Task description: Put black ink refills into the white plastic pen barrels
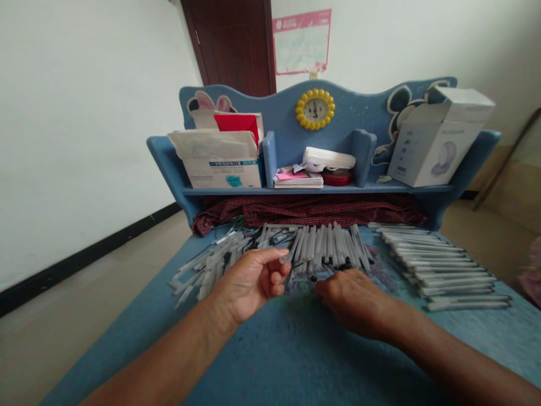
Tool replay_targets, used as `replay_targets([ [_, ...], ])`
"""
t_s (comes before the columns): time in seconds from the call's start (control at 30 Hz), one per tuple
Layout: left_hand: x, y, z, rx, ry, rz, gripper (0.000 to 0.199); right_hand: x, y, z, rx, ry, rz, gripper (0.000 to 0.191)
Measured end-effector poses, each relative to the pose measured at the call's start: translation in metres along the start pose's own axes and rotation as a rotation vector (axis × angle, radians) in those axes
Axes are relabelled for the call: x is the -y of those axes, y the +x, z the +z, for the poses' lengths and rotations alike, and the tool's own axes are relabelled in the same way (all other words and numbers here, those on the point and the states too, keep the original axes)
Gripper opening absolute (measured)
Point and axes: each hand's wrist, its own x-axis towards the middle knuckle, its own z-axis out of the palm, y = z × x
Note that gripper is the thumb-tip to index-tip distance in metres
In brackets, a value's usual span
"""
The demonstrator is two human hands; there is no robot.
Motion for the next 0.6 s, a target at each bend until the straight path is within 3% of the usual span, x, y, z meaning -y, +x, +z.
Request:
replay_targets([
  [0.2,0.011,0.000,0.000,0.048,0.101,0.144,0.007,-0.005,-0.009,-0.001,-0.350,0.591,0.048,0.007],
  [0.3,0.016,0.001,0.002,0.081,0.134,0.140,0.006,0.001,-0.014,-0.001,-0.508,0.743,0.045,0.004],
  [0.4,0.021,0.001,0.004,0.107,0.132,0.099,0.007,0.011,-0.016,0.000,-0.634,0.668,-0.050,0.007],
  [0.6,0.027,0.001,0.003,0.127,0.089,0.055,0.009,0.018,-0.015,0.008,-0.765,0.261,-0.293,0.010],
])
